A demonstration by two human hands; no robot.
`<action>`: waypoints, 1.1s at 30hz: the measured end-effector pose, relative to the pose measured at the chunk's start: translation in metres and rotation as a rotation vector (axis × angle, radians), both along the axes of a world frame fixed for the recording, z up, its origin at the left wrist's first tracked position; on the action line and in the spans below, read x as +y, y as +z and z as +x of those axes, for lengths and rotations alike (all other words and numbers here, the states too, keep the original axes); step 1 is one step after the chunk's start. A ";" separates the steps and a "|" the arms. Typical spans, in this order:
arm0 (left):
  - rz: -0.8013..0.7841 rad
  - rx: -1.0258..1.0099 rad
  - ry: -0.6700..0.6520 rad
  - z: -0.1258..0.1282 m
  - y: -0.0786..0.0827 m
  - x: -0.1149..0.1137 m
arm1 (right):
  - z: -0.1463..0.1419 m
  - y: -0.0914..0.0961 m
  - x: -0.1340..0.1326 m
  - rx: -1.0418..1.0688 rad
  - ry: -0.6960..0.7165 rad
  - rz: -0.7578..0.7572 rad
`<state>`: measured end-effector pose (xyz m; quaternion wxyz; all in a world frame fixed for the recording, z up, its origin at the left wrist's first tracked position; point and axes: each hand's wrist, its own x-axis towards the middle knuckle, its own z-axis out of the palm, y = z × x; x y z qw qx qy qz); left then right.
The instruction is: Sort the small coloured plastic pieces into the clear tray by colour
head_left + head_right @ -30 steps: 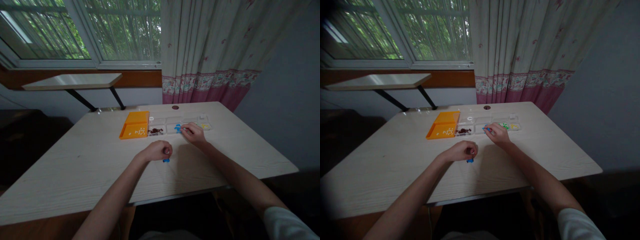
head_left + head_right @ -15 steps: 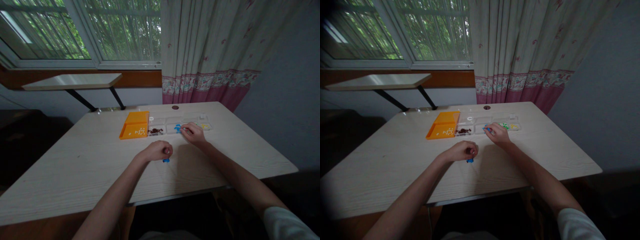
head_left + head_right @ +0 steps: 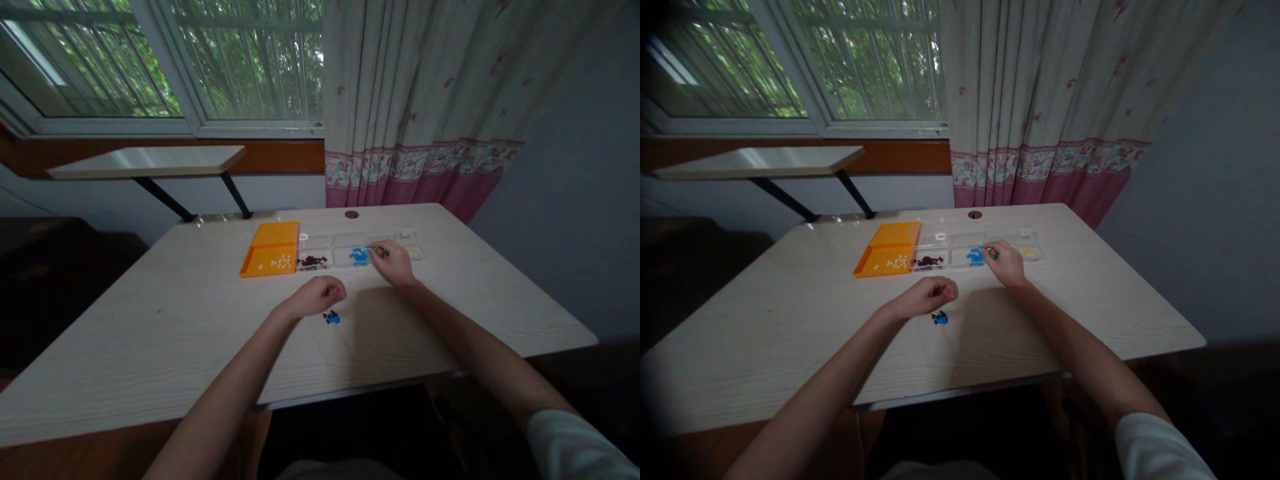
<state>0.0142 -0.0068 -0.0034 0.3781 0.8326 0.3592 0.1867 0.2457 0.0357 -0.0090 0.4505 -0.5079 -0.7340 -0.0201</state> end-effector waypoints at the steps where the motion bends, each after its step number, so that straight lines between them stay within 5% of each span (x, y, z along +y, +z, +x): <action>1: -0.012 -0.017 0.013 0.000 -0.001 0.001 | 0.001 -0.002 0.002 -0.005 -0.002 -0.015; 6: -0.038 -0.123 0.125 0.001 -0.004 0.003 | 0.002 -0.002 0.003 -0.021 0.049 -0.039; 14: -0.111 -0.318 0.327 0.005 -0.002 0.008 | -0.027 -0.004 -0.023 -0.150 0.325 -0.013; 33: -0.082 -0.275 0.318 0.004 -0.005 0.007 | -0.037 -0.004 -0.036 -0.251 0.418 0.042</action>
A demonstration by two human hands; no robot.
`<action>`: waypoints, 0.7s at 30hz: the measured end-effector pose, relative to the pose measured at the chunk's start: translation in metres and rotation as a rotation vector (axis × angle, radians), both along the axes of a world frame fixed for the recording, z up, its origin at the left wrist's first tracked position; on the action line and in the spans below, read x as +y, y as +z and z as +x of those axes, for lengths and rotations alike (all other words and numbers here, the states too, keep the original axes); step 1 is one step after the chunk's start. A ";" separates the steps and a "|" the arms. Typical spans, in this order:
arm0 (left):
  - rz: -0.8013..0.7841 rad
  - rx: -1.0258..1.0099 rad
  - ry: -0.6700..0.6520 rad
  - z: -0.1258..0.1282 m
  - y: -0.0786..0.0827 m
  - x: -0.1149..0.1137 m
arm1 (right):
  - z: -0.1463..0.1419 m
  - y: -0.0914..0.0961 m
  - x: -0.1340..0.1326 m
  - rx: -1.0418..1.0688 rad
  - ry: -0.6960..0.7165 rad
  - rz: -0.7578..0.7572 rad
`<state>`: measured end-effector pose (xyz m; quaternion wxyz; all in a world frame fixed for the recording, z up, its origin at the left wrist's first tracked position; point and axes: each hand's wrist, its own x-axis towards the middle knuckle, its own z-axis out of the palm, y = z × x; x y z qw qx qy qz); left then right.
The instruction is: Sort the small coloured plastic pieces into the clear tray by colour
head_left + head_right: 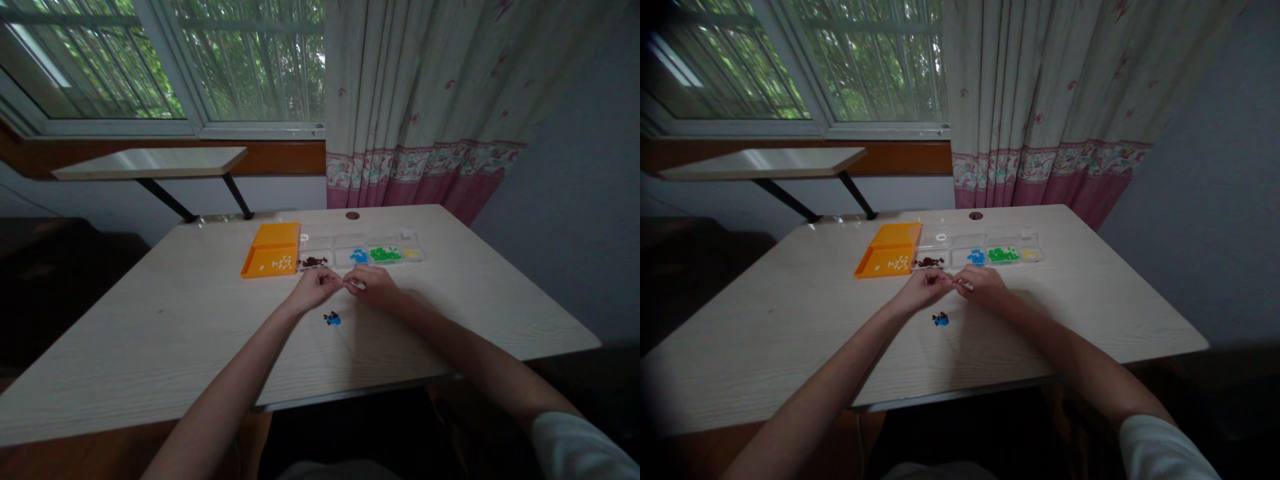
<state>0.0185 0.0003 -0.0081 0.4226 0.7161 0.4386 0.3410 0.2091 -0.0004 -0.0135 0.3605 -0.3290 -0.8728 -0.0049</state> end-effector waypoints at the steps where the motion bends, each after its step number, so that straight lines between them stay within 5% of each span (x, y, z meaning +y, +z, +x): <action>1: -0.005 -0.001 0.002 0.000 0.000 0.000 | 0.000 0.000 0.000 -0.004 0.005 0.011; 21: -0.003 0.042 0.008 0.001 0.004 -0.003 | -0.001 0.002 0.000 -0.064 -0.019 0.121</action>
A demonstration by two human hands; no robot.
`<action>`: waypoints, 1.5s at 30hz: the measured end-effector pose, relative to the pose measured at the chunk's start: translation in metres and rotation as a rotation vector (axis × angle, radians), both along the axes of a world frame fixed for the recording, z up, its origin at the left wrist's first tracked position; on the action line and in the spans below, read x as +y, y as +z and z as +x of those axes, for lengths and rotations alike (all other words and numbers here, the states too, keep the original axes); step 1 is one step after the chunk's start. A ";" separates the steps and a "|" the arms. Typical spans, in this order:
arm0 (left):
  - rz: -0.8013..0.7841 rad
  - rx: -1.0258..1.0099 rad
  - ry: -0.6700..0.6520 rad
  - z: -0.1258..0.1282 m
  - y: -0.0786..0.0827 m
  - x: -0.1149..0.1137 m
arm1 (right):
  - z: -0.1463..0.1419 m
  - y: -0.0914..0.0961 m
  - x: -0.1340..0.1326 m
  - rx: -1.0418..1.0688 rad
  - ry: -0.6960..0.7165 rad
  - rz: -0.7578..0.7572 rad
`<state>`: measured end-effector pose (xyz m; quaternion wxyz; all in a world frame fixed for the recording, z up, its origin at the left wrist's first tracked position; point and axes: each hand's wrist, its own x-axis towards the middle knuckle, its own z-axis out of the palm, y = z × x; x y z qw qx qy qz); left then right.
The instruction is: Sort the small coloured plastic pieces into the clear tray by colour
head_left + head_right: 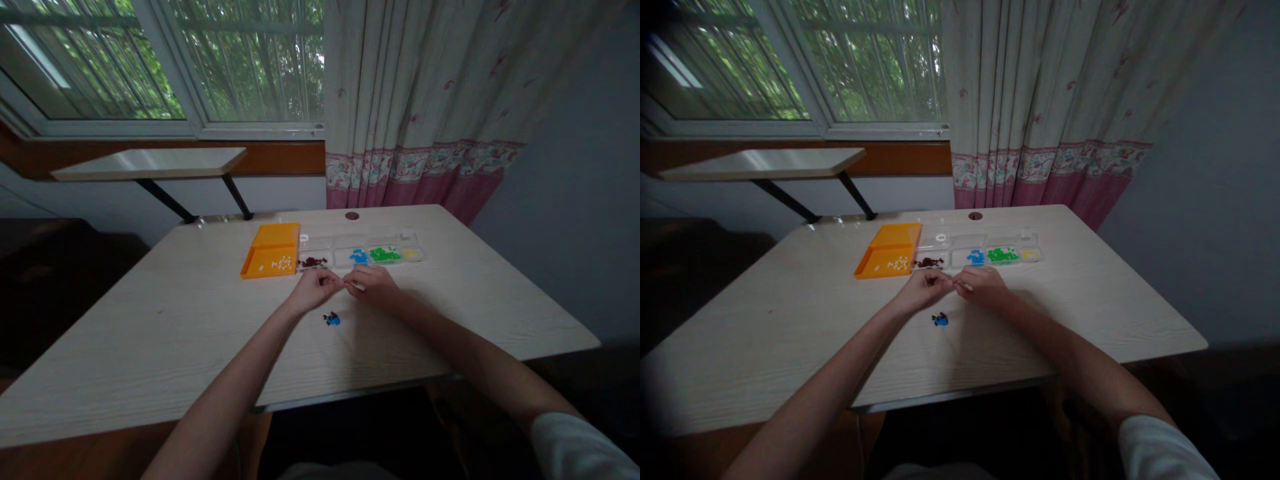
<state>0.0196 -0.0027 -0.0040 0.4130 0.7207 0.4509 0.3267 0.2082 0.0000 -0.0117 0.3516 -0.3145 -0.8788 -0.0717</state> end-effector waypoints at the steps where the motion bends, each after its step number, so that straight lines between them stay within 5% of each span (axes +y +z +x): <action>1: 0.003 -0.005 -0.007 0.000 0.000 0.000 | 0.000 0.000 0.001 0.008 0.004 -0.004; 12: 0.016 0.040 0.004 -0.003 0.003 0.001 | 0.024 0.023 0.011 0.368 -0.072 0.122; 23: 0.028 0.089 -0.049 -0.007 -0.001 0.002 | 0.026 0.029 0.010 0.320 -0.059 0.149; 27: 0.050 0.186 -0.157 -0.012 0.009 0.000 | 0.046 0.041 0.015 0.083 -0.172 -0.007; 36: 0.018 0.359 -0.367 -0.032 0.021 0.000 | 0.134 0.049 0.047 -0.234 -0.715 -0.425; 41: -0.067 0.426 -0.441 -0.041 0.024 0.001 | 0.148 0.041 0.049 -0.247 -0.777 -0.513; 45: -0.100 0.470 -0.469 -0.045 0.027 -0.003 | 0.137 0.047 0.046 -0.208 -0.747 -0.433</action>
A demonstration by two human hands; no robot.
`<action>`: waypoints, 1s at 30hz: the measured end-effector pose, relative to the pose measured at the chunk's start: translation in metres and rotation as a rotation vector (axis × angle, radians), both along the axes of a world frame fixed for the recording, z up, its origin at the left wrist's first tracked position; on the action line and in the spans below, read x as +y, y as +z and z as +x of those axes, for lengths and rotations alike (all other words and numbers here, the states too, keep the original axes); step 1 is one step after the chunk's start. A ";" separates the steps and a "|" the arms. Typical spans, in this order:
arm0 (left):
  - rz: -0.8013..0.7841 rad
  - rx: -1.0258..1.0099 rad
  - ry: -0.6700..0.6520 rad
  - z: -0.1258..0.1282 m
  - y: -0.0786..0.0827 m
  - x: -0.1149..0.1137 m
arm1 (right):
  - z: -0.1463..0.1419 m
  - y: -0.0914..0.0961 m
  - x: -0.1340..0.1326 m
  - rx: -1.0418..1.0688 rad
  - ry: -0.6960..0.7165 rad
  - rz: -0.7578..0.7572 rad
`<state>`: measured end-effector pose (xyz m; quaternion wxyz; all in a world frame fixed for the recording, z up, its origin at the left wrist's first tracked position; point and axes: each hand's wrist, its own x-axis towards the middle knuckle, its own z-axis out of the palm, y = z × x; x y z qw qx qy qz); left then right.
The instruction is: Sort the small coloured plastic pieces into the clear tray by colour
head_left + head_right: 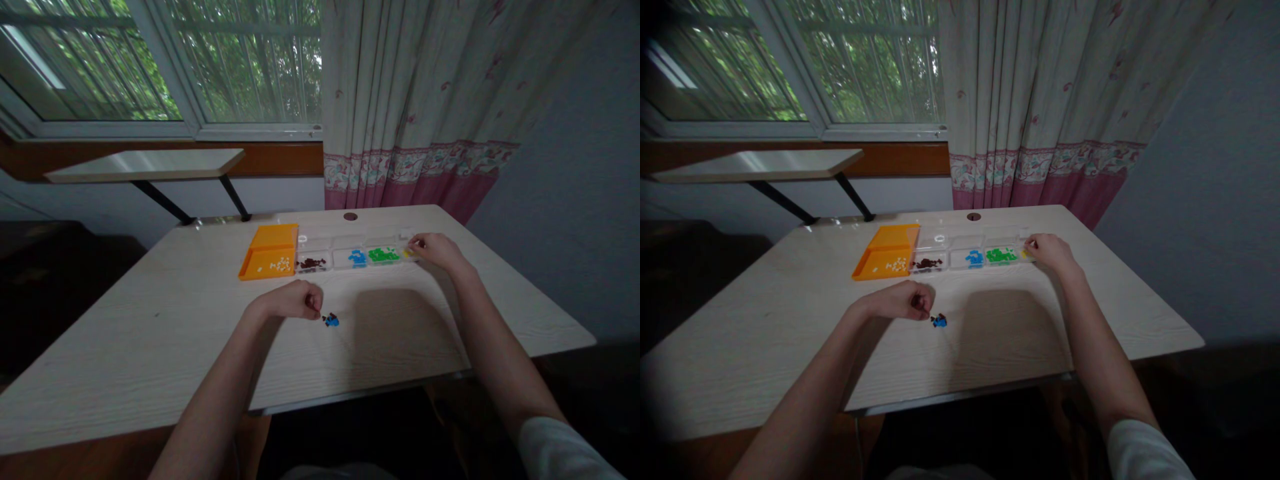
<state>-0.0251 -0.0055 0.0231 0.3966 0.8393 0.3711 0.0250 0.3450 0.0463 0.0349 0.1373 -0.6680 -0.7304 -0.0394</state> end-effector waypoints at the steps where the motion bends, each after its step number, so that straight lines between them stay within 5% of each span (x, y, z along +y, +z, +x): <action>1: -0.001 0.011 -0.007 0.000 0.000 -0.001 | -0.008 0.002 -0.002 0.016 0.049 0.014; 8: 0.092 0.060 -0.004 0.009 -0.004 -0.007 | -0.107 -0.002 -0.044 0.127 0.669 -0.300; 12: 0.097 0.107 -0.024 0.014 -0.002 -0.008 | -0.144 -0.016 -0.068 0.097 0.846 -0.373; 30: 0.177 -0.026 0.014 0.023 -0.009 -0.004 | -0.141 -0.019 -0.065 0.085 0.859 -0.338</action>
